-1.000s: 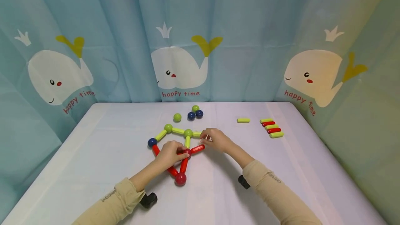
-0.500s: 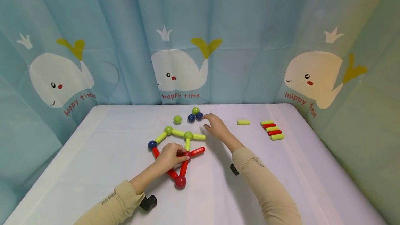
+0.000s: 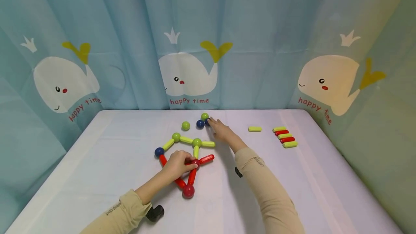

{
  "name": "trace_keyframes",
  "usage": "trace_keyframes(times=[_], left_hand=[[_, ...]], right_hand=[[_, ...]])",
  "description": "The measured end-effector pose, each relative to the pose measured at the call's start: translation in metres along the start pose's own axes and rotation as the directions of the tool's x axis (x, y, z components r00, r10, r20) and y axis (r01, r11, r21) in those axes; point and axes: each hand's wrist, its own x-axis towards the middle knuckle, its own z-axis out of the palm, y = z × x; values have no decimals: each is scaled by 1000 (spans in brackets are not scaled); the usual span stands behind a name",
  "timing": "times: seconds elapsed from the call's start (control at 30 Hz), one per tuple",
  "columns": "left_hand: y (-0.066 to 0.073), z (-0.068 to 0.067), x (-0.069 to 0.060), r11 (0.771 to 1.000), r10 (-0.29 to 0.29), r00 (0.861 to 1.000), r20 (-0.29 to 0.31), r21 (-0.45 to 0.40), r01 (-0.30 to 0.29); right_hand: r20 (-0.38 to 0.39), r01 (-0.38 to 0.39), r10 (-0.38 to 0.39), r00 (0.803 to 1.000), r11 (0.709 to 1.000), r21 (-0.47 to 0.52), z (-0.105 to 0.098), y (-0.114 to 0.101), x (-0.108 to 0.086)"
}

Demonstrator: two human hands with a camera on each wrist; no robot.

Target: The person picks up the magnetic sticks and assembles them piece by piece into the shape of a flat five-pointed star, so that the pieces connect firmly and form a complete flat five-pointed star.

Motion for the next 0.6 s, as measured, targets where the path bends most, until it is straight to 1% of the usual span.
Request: trace_keyframes(times=[0.03, 0.1, 0.2, 0.23, 0.3, 0.4, 0.43, 0.5, 0.6], left_hand=[[0, 0, 0, 1000, 4, 1000, -4, 2, -4], [-1, -1, 0, 1000, 10, 1000, -7, 5, -10], [-1, -2, 0, 1000, 17, 1000, -11, 7, -17], [-1, -2, 0, 1000, 17, 1000, -13, 10, -17], [-1, -3, 1, 1000, 10, 1000, -15, 13, -10], [0, -4, 2, 1000, 5, 1000, -13, 12, -5], [1, -4, 2, 1000, 4, 1000, -11, 11, -4], [1, -3, 1, 1000, 7, 1000, -6, 6, -7], [0, -1, 0, 1000, 10, 1000, -8, 7, -10]], right_hand=[[-10, -5, 5, 1000, 1000, -21, 0, 0, 1], [-60, -6, 2, 998, 998, -62, 0, -1, 1], [-155, -15, 0, 988, 995, -96, 0, -2, 2], [-172, -19, 2, 985, 995, -97, 0, -2, 2], [-169, -19, 3, 986, 995, -97, -2, -3, 2], [-113, -23, 14, 993, 996, -85, -4, -3, 2], [-107, -21, 12, 994, 996, -88, -3, -3, 1], [-118, -22, 13, 993, 997, -74, -2, -2, 0], [-171, -7, -4, 985, 998, -67, 3, 1, -2]])
